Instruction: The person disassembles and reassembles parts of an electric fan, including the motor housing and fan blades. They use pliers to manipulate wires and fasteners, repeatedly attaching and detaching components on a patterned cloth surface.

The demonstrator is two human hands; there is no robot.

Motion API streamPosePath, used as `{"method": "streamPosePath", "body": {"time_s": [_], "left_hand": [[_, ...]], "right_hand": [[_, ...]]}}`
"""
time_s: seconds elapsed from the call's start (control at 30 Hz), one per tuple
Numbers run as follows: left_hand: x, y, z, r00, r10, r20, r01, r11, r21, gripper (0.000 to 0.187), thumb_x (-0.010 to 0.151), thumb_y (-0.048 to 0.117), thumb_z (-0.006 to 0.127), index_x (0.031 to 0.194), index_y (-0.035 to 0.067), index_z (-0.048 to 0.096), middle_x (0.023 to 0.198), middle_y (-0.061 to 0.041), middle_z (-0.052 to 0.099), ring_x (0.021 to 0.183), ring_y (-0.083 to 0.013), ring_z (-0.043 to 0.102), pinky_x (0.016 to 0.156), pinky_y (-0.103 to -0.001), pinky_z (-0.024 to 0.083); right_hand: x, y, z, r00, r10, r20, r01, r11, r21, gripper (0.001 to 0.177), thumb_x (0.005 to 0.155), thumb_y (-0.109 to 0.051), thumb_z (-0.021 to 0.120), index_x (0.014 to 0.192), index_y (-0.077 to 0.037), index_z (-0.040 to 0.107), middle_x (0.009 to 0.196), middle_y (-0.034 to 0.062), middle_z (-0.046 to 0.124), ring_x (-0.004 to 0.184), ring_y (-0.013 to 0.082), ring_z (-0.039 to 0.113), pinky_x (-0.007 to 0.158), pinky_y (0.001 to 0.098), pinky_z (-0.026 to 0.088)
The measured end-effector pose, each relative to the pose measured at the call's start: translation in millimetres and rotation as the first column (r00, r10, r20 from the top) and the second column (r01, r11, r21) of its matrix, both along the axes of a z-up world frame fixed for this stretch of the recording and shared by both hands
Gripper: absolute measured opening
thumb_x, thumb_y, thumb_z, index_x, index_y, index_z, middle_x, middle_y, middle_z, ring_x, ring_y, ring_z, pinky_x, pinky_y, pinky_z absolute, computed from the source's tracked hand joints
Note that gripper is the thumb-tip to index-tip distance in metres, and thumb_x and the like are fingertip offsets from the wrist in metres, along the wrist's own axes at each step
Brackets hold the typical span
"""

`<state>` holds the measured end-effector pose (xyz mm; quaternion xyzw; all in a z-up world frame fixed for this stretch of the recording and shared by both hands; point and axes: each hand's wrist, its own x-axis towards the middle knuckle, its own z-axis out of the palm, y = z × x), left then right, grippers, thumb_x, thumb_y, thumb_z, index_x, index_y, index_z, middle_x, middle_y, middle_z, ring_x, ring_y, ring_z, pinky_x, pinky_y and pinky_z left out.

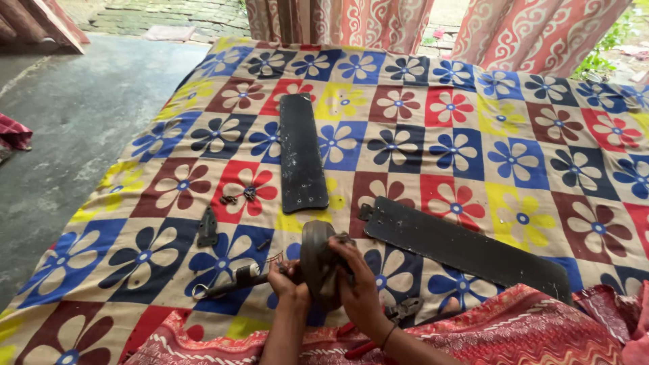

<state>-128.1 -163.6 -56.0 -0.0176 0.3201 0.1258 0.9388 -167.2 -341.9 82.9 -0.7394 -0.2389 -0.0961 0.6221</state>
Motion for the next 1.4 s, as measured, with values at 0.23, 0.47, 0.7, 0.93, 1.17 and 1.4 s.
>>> {"method": "streamPosePath", "body": {"time_s": [0.23,0.47,0.7,0.93,1.17,1.4], "left_hand": [[-13,-3,41,0.914,-0.159,-0.373,0.302,0.881,0.364,0.037,0.1,0.047,0.048,0.081,0.017,0.057,0.064,-0.001,0.057,0.068,-0.0214,0.058,0.073,-0.042,0.051],[-52,15,102,0.593,0.029,-0.804,0.762,-0.342,0.55,0.046,0.098,0.048,0.056,0.098,0.008,0.078,0.077,-0.009,0.072,0.078,-0.0325,0.071,0.075,-0.05,0.055],[-52,31,162,0.848,-0.066,-0.526,0.28,-0.786,0.55,0.058,0.07,0.019,0.077,0.124,0.006,0.059,0.124,-0.017,0.063,0.122,-0.0357,0.055,0.102,-0.046,0.046],[-37,21,161,0.939,-0.033,-0.342,0.101,-0.924,0.369,0.077,0.051,0.014,0.089,0.119,0.008,0.054,0.116,-0.021,0.061,0.114,-0.0413,0.056,0.098,-0.049,0.047],[-14,21,107,0.79,-0.012,-0.613,0.262,-0.898,0.355,0.024,0.079,0.034,0.076,0.088,0.012,0.075,0.085,-0.02,0.074,0.084,-0.0406,0.072,0.074,-0.052,0.059],[-3,25,102,0.784,0.029,-0.62,0.274,-0.912,0.304,0.022,0.083,0.034,0.072,0.084,0.012,0.077,0.081,-0.021,0.073,0.08,-0.0405,0.073,0.071,-0.053,0.059]], "right_hand": [[41,-29,-52,0.912,-0.184,-0.366,0.001,0.895,-0.447,0.056,0.085,0.003,0.055,0.14,-0.007,0.056,0.13,0.0173,0.067,0.122,0.0334,0.064,0.102,0.0399,0.05],[47,-26,-77,0.932,-0.234,-0.277,0.119,0.919,-0.376,0.05,0.085,-0.003,0.055,0.134,-0.005,0.064,0.123,0.0203,0.071,0.116,0.0349,0.068,0.098,0.0405,0.052],[39,-24,-43,0.813,-0.295,-0.502,0.148,0.938,-0.313,0.043,0.087,-0.012,0.061,0.129,-0.011,0.07,0.102,0.0136,0.079,0.091,0.0245,0.077,0.082,0.0353,0.059],[35,-18,-3,0.859,-0.291,-0.421,0.164,0.936,-0.312,0.045,0.085,-0.011,0.063,0.13,-0.006,0.066,0.107,0.0145,0.076,0.093,0.0245,0.077,0.081,0.0372,0.06],[24,-16,15,0.942,-0.278,-0.187,0.2,0.915,-0.351,0.059,0.084,-0.004,0.064,0.142,-0.003,0.049,0.115,0.0218,0.067,0.105,0.038,0.068,0.088,0.0455,0.053],[10,-11,41,0.994,-0.11,-0.03,0.098,0.962,-0.256,0.054,0.085,-0.001,0.064,0.139,-0.004,0.057,0.129,0.0178,0.063,0.121,0.0352,0.065,0.097,0.0387,0.053]]}}
